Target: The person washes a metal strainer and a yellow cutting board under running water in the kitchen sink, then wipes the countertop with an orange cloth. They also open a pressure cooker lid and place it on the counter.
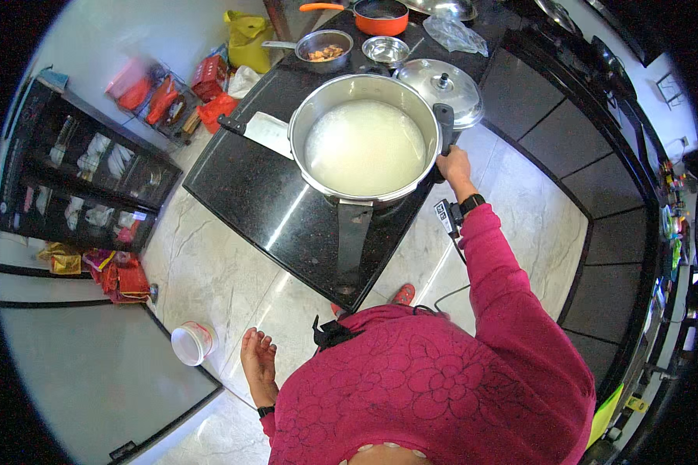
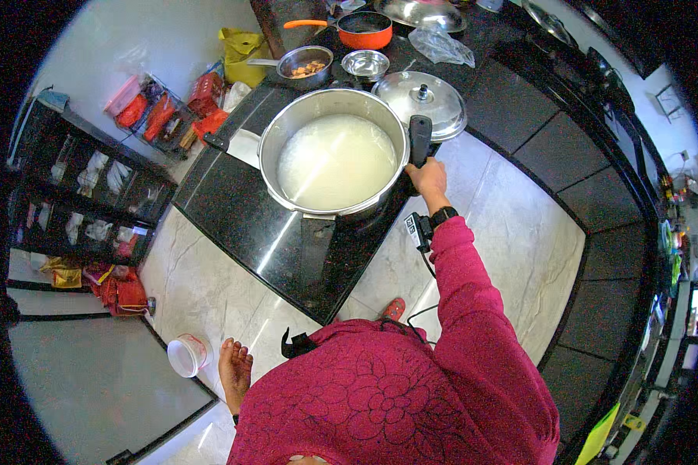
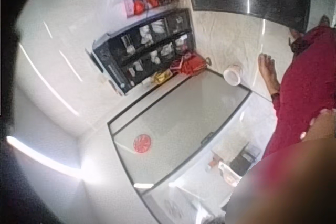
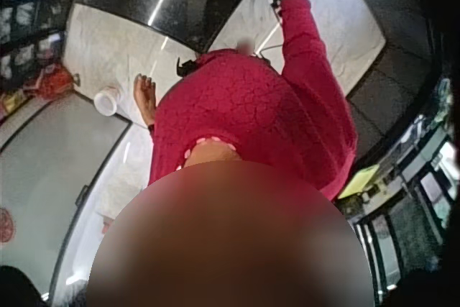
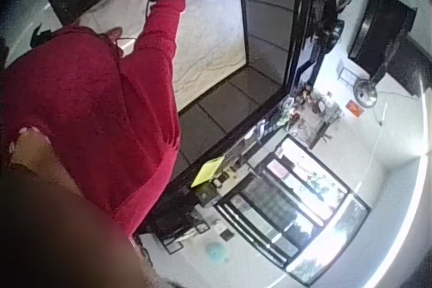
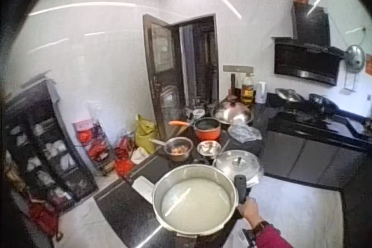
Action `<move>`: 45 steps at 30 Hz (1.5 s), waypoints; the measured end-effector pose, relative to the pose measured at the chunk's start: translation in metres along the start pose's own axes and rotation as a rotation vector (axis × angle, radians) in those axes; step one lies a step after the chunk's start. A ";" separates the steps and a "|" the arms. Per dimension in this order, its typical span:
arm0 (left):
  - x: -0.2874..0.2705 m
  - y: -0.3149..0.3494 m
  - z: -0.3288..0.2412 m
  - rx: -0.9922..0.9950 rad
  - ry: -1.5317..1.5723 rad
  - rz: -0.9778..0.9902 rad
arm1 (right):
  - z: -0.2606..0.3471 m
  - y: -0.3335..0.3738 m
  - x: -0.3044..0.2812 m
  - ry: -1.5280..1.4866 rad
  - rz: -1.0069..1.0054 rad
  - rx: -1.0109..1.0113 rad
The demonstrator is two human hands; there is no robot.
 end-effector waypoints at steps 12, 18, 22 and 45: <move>0.011 -0.048 -0.053 0.018 -0.103 0.258 | -0.071 0.091 0.001 -0.857 0.062 0.367; 0.066 -0.052 -0.108 0.238 -0.394 0.533 | -0.158 0.207 -0.014 -0.753 -0.123 0.532; 0.118 -0.011 -0.125 0.374 -0.606 0.751 | -0.203 0.276 -0.033 -0.571 -0.038 0.593; 0.294 0.674 0.209 2.003 -0.511 2.976 | -0.525 0.587 -0.267 -0.570 -0.209 0.740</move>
Point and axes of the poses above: each hand's wrist, its own y-axis away from the middle knuckle, its own x-axis out of the palm, z = x × y, the point moved 7 cm from there along -y, towards the middle knuckle, and after that the axes turned 13 degrees about -y, right-handed, at the moved point
